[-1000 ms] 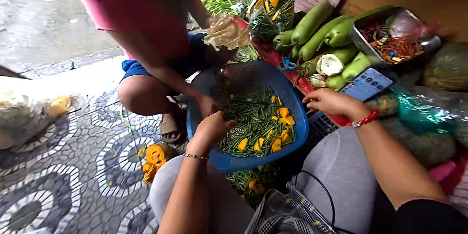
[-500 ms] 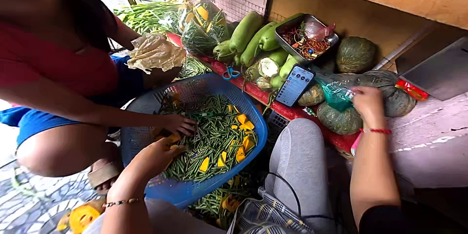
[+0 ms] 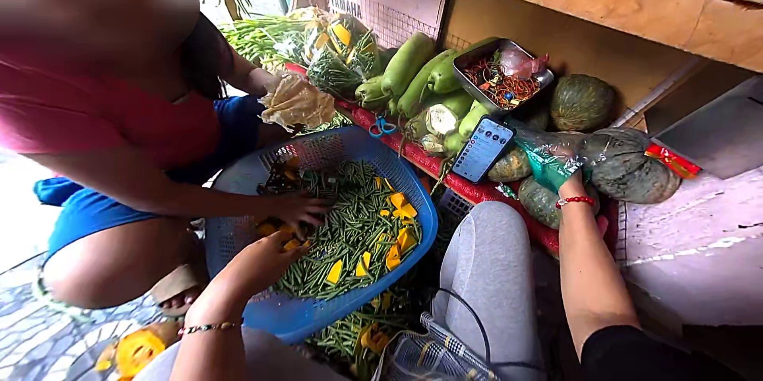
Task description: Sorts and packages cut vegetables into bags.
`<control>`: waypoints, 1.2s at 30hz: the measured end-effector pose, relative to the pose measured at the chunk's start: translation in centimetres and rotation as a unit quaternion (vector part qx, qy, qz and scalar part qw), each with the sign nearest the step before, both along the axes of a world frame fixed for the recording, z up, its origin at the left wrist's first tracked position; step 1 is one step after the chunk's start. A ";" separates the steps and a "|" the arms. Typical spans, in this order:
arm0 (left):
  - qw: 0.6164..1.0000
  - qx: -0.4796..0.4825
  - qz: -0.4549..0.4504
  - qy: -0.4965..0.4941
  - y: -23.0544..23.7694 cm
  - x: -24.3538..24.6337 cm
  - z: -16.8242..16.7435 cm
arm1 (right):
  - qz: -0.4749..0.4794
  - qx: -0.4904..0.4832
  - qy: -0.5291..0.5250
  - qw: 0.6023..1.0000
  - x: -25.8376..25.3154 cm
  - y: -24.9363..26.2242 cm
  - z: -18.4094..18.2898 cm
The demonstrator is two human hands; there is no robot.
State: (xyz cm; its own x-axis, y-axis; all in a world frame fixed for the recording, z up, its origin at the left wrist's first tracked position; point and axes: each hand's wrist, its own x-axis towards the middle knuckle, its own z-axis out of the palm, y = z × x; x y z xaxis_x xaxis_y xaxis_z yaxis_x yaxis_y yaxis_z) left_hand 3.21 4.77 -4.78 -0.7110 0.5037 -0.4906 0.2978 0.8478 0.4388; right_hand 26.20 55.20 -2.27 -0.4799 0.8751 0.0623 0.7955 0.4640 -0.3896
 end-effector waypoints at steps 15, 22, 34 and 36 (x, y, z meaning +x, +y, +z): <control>1.000 0.023 0.006 0.010 -1.0 -0.3 -0.9 | -0.080 0.193 0.181 0.961 7.5 -8.0 5.0; 0.993 0.072 0.036 0.084 2.0 0.9 -0.3 | 0.150 -0.350 0.663 0.645 7.0 -16.7 5.8; 0.882 0.407 0.221 0.091 2.1 7.0 2.0 | 0.169 -0.645 0.502 0.551 -9.0 -27.0 3.5; 0.844 0.463 0.242 0.124 1.6 8.8 2.7 | 0.195 -0.608 0.486 0.597 -10.0 -28.2 2.9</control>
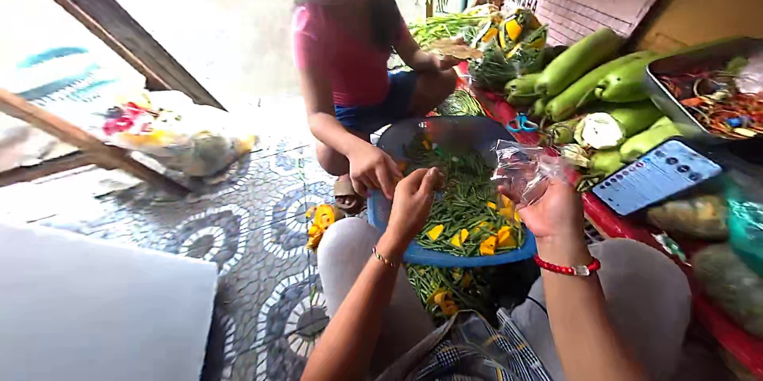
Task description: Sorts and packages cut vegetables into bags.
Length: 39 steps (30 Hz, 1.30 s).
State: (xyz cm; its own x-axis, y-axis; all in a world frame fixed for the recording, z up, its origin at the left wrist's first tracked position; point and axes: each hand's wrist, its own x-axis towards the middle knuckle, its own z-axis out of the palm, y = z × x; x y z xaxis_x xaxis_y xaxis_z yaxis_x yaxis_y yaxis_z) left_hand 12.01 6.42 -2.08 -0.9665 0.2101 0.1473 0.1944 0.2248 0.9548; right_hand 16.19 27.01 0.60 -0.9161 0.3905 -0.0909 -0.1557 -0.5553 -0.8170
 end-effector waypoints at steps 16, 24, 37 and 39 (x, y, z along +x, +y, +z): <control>0.994 0.005 0.020 0.107 7.3 3.1 0.9 | -0.105 0.370 0.021 0.923 -0.6 -1.5 -5.2; 0.946 0.254 0.085 -0.182 6.2 3.3 1.1 | 0.024 0.444 0.084 0.892 0.9 -2.3 -4.2; 0.761 0.531 -0.083 -0.362 2.1 2.4 -0.8 | 0.130 0.005 -0.085 0.988 0.0 -0.4 -3.8; 0.818 0.449 -0.156 -0.323 1.3 2.4 -1.3 | 0.149 -0.120 -0.113 0.975 -0.3 -0.2 -3.7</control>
State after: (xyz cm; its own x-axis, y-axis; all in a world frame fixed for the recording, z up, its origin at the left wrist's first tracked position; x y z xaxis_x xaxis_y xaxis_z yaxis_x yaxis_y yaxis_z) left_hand 14.42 7.75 -3.42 -0.8235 0.5493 -0.1422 -0.5019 -0.5883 0.6340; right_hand 15.93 26.79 -3.14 -0.9312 0.0534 -0.3606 0.2109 -0.7278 -0.6525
